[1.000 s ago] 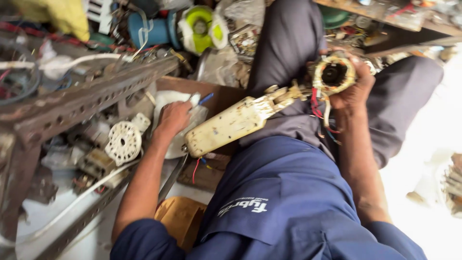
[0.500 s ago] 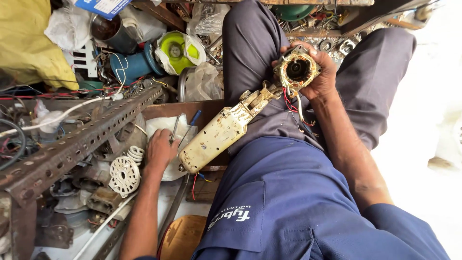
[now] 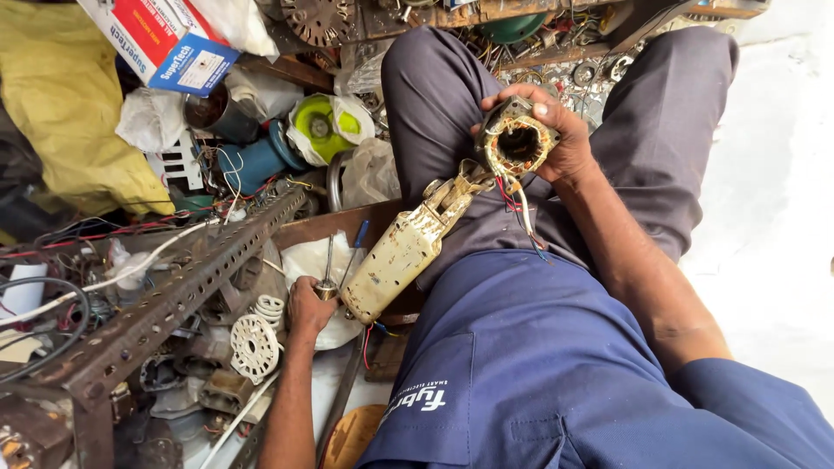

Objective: Dismantling and checking the internal wiring and core of a ceiling fan motor.

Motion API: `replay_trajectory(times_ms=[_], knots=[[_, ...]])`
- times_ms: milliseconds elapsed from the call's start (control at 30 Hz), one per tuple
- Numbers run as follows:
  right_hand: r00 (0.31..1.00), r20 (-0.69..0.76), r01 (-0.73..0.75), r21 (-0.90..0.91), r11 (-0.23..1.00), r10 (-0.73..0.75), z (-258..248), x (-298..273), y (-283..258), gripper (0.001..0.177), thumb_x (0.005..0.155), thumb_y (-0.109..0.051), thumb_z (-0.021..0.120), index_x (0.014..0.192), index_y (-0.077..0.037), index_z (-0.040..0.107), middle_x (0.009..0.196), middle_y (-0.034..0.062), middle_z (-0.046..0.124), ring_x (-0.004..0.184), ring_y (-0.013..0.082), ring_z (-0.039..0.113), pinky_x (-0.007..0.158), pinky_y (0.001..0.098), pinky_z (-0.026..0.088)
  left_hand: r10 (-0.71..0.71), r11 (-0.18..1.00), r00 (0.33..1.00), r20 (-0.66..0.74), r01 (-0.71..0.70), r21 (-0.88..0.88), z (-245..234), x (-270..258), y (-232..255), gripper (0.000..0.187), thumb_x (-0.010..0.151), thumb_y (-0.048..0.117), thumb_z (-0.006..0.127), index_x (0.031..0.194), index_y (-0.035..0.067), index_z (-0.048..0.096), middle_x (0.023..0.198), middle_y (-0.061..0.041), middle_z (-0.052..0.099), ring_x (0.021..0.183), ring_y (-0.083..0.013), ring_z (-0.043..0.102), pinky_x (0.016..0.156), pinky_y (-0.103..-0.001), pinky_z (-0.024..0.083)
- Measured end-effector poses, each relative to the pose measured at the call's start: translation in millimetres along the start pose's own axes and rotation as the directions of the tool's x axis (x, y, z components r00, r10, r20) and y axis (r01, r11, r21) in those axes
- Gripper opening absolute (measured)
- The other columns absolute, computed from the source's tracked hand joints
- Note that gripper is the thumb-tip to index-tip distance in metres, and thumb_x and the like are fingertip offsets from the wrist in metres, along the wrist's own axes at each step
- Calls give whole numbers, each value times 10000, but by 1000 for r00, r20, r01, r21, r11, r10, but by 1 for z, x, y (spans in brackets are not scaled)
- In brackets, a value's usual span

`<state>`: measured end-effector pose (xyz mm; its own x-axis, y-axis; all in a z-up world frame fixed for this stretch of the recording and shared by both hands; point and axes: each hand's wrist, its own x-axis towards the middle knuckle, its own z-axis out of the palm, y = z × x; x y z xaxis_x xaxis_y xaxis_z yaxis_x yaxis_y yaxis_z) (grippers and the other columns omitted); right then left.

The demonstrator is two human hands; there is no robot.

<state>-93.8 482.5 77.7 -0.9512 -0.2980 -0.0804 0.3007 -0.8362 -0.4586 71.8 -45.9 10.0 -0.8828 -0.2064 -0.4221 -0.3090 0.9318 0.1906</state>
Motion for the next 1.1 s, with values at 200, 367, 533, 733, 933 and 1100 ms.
replay_trajectory(times_ms=[200, 367, 533, 733, 933, 1100], knots=[[1000, -24, -3, -5, 1000, 3, -7, 0, 2, 508, 922, -297, 680, 1336, -15, 599, 1342, 216, 641, 1212, 428, 678, 1041, 541, 589, -128, 988, 988, 84, 134, -70, 5, 4, -20, 695, 615, 286, 958, 1122, -7, 585, 1049, -203, 702, 953, -337, 687, 860, -423, 552], [1000, -4, -8, 20, 1000, 8, -9, -1, 6, 508, 924, -290, 690, 1344, -22, 591, 1354, 219, 640, 1223, 427, 674, 1059, 540, 586, -187, 579, 963, 191, 266, -771, -5, -4, -30, 547, 769, 141, 874, 1174, -26, 547, 1001, -118, 649, 785, -167, 651, 648, -296, 572], [999, 32, -11, -9, 1000, 12, -5, -1, -1, 515, 913, -286, 705, 1342, -23, 595, 1353, 212, 638, 1229, 434, 664, 1056, 545, 581, -209, 664, 963, 169, 267, -699, -94, -17, 53, 514, 806, 63, 827, 1198, -43, 512, 1013, -133, 662, 765, -193, 685, 639, -296, 608], [996, 92, -22, 7, 1000, 21, -9, -2, 1, 512, 899, -261, 722, 1339, -25, 605, 1322, 211, 645, 1199, 431, 662, 1028, 546, 574, 169, 374, 985, 36, -30, -927, -168, -43, 133, 503, 833, -25, 785, 1267, -51, 531, 1115, -137, 665, 938, -170, 686, 855, -310, 595], [999, 31, -27, -14, 1000, 27, 0, 2, 0, 505, 906, -264, 710, 1331, -15, 599, 1313, 219, 650, 1189, 428, 675, 1030, 543, 580, 497, 516, 844, -203, -476, -712, -209, -74, 264, 528, 789, 19, 847, 1252, 18, 596, 1119, -121, 694, 1008, -199, 697, 928, -314, 569], [997, -77, -13, -64, 998, 8, 15, -1, -1, 506, 927, -285, 695, 1332, -1, 586, 1336, 215, 647, 1177, 393, 693, 1058, 521, 588, 623, 605, 692, -365, -722, -335, -205, -71, 336, 511, 783, 88, 899, 1229, 34, 656, 1161, -160, 680, 1020, -288, 720, 900, -343, 587]])
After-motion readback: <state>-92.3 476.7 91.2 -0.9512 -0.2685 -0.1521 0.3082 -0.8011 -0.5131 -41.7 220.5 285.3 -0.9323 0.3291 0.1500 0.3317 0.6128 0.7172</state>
